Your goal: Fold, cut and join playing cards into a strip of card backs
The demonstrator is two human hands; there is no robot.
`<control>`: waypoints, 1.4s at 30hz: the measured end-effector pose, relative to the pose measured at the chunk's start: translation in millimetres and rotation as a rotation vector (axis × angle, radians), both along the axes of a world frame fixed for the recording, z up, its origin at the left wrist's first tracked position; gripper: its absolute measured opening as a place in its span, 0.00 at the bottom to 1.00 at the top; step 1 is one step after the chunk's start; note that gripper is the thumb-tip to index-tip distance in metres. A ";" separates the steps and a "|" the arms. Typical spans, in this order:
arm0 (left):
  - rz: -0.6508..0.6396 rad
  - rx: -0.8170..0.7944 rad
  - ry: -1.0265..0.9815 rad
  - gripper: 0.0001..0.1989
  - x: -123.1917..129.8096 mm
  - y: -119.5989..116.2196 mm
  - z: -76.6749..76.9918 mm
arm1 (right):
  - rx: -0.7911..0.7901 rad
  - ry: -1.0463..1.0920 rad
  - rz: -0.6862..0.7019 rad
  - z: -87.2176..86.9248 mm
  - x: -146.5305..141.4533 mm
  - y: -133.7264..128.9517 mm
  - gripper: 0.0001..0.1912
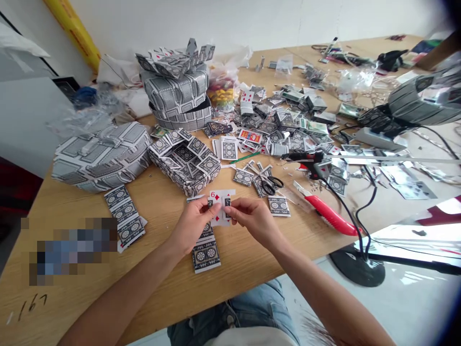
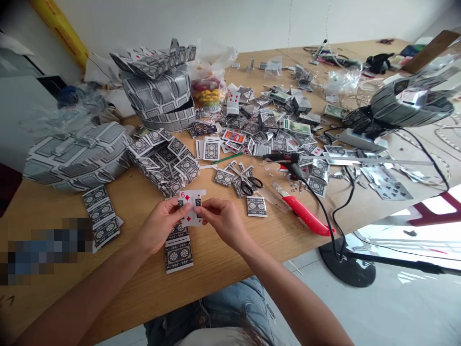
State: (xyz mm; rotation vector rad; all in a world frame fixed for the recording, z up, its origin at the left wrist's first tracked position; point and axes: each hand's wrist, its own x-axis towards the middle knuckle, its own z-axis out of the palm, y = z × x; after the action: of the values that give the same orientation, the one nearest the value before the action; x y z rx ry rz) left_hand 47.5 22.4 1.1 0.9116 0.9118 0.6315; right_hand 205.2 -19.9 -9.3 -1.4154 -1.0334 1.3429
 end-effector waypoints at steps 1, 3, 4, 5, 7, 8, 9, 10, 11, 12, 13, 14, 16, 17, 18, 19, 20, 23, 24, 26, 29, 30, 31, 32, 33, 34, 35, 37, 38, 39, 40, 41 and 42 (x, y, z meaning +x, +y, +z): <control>-0.014 0.017 0.029 0.22 0.9 0.7 -2.0 | 0.002 -0.004 0.007 -1.0 3.7 0.3 0.23; -0.039 0.035 0.063 0.22 2.7 1.9 -4.8 | -0.001 -0.011 0.018 -2.3 11.0 0.8 0.23; -0.049 0.040 0.068 0.22 3.6 2.4 -5.7 | -0.007 -0.008 0.022 -2.7 14.3 1.1 0.23; -0.058 0.046 0.068 0.22 4.6 2.7 -6.1 | -0.016 0.000 0.026 -3.1 17.2 1.3 0.23; -0.071 0.053 0.070 0.21 6.5 2.9 -6.4 | -0.039 0.024 0.029 -4.5 21.9 1.9 0.23; -0.075 0.050 0.071 0.21 7.4 2.9 -6.4 | -0.050 0.034 0.030 -5.5 23.6 2.2 0.23; -0.079 0.040 0.071 0.20 8.5 2.9 -6.5 | -0.061 0.044 0.030 -6.7 25.1 2.3 0.24; -0.084 0.025 0.069 0.20 9.6 3.0 -6.7 | -0.072 0.055 0.032 -8.0 26.4 2.5 0.24; -0.087 0.011 0.067 0.20 10.9 3.1 -7.1 | -0.083 0.068 0.035 -9.3 27.8 2.5 0.24; -0.085 0.004 0.067 0.21 12.4 3.4 -7.6 | -0.092 0.082 0.039 -10.6 29.5 2.6 0.24; -0.077 0.006 0.071 0.21 14.0 3.9 -8.1 | -0.100 0.094 0.049 -11.7 31.7 2.7 0.24; -0.069 0.014 0.079 0.21 15.9 4.5 -8.4 | -0.109 0.103 0.070 -12.6 34.5 3.0 0.24; -0.057 0.038 0.094 0.23 19.9 5.8 -8.1 | -0.116 0.109 0.129 -13.6 41.4 4.2 0.23; -0.058 0.054 0.098 0.23 22.1 6.5 -7.4 | -0.111 0.116 0.161 -13.7 45.1 5.2 0.23; -0.062 0.069 0.101 0.23 24.3 7.0 -6.5 | -0.101 0.128 0.186 -13.6 48.7 6.2 0.22; -0.067 0.084 0.103 0.23 26.6 7.2 -5.6 | -0.087 0.143 0.197 -13.4 51.6 7.2 0.22; -0.067 0.096 0.103 0.23 29.0 7.1 -4.8 | -0.069 0.159 0.194 -13.2 53.8 8.1 0.22; -0.029 0.103 0.101 0.21 37.7 5.2 -5.6 | -0.033 0.186 0.126 -13.0 55.4 9.7 0.22; -0.010 0.096 0.096 0.20 41.1 4.2 -7.1 | -0.025 0.196 0.091 -13.2 54.8 9.8 0.22; 0.025 0.067 0.079 0.19 48.2 2.3 -10.9 | -0.010 0.229 0.017 -13.6 53.9 10.1 0.21; 0.053 0.008 0.046 0.20 56.3 1.7 -15.4 | 0.020 0.243 -0.031 -14.1 56.3 11.2 0.21; 0.060 0.000 0.049 0.21 57.6 2.3 -16.0 | 0.030 0.226 -0.020 -14.4 58.0 11.7 0.22; 0.066 0.001 0.062 0.22 58.2 3.2 -16.4 | 0.040 0.198 0.003 -14.9 59.8 12.1 0.22; 0.073 0.010 0.081 0.22 58.2 4.2 -16.5 | 0.051 0.158 0.027 -15.6 61.4 12.4 0.22; 0.081 0.021 0.099 0.23 57.9 5.1 -16.7 | 0.065 0.107 0.050 -16.6 62.3 12.4 0.22; 0.092 0.030 0.109 0.23 57.7 5.6 -17.0 | 0.084 0.042 0.073 -17.9 62.3 12.1 0.22; 0.106 0.034 0.106 0.23 58.0 5.6 -17.6 | 0.117 -0.044 0.087 -19.3 61.4 11.4 0.22; 0.150 0.034 0.063 0.23 60.6 3.6 -19.8 | 0.242 -0.297 0.051 -22.1 57.2 9.5 0.22; 0.178 0.032 0.039 0.23 63.0 1.8 -21.2 | 0.314 -0.427 0.008 -23.3 54.5 8.4 0.22; 0.207 0.032 0.020 0.23 65.9 -0.4 -22.6 | 0.378 -0.538 -0.044 -24.3 51.7 7.4 0.21; 0.238 0.033 0.007 0.23 69.1 -2.6 -23.9 | 0.428 -0.620 -0.097 -25.1 49.4 6.6 0.19; 0.264 0.035 0.001 0.23 72.1 -4.7 -25.0 | 0.460 -0.666 -0.136 -25.7 47.7 6.0 0.17; 0.280 0.036 -0.002 0.23 74.6 -6.4 -25.6 | 0.477 -0.681 -0.156 -26.1 46.7 5.6 0.16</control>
State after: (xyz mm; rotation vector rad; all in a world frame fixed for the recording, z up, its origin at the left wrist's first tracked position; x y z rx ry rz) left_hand 122.0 16.1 -24.5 0.8209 1.0388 0.8907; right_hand 251.9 -14.3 -35.4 -1.5577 -1.5165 0.4338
